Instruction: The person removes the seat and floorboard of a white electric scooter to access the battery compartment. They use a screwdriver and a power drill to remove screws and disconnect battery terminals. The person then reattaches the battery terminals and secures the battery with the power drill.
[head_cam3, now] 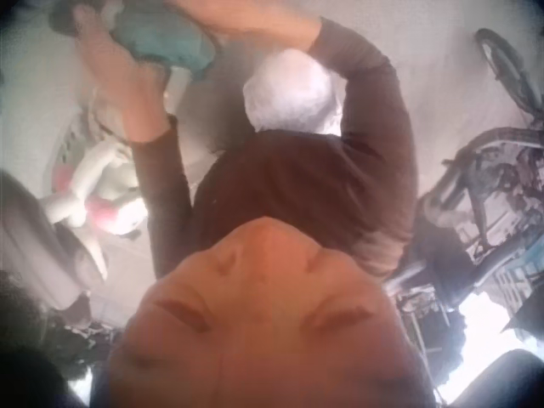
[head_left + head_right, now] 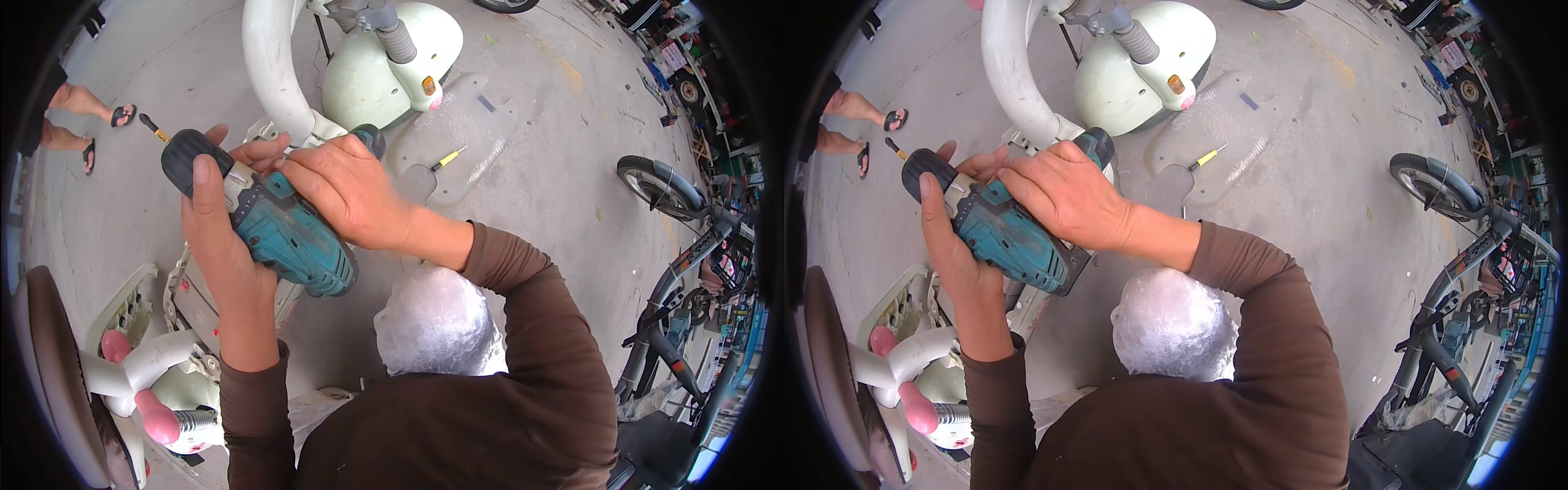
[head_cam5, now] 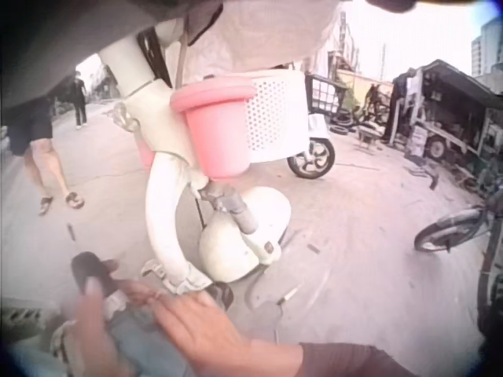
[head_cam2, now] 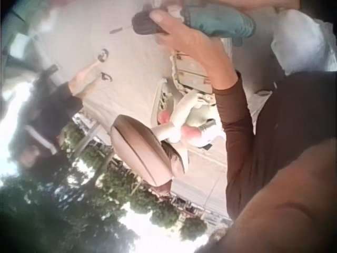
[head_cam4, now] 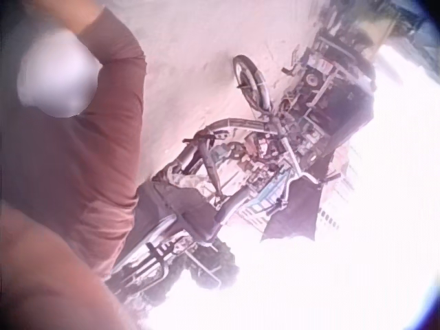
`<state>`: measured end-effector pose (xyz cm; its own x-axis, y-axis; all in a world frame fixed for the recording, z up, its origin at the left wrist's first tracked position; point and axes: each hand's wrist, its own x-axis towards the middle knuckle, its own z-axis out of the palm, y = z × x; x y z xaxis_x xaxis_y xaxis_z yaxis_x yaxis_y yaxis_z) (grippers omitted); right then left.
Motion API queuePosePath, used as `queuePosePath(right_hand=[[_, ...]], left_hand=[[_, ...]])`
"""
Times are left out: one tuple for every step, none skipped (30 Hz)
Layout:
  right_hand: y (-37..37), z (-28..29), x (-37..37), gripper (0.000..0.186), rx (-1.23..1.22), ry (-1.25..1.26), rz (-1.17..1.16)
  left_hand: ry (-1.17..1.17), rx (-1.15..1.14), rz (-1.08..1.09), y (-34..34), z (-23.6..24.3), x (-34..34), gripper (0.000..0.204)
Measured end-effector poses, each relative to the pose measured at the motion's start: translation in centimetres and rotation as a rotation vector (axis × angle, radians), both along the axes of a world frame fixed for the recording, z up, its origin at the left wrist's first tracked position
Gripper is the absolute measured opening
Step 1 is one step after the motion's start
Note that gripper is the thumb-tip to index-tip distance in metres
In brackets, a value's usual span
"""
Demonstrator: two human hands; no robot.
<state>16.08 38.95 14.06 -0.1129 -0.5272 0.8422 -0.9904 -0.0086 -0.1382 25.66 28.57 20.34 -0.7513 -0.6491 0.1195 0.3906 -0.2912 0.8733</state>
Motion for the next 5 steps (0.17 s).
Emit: queuePosePath(right_hand=[[0.4,-0.4,-0.6,0.039,-0.002,-0.017,-0.018],[0.9,-1.0,-1.1,0.039,0.006,-0.032,-0.036],[2.0,-1.6,-1.6,0.043,0.069,-0.098,-0.019],[3.1,-1.4,-2.3,0.054,0.219,-0.225,0.082],[4.7,-0.6,-3.2,0.065,0.368,-0.352,0.195]], left_hand=[[-0.08,-0.007,-0.061,-0.4,-0.2,-0.7,0.042],[-0.159,-0.002,-0.122,-0.5,-0.4,-1.3,0.039],[-0.154,0.0,-0.14,0.4,-0.4,-2.0,0.031],[-0.129,-0.064,-0.201,0.2,-1.2,-2.5,0.033],[-0.108,-0.129,-0.256,-0.6,-2.5,-2.6,0.036]])
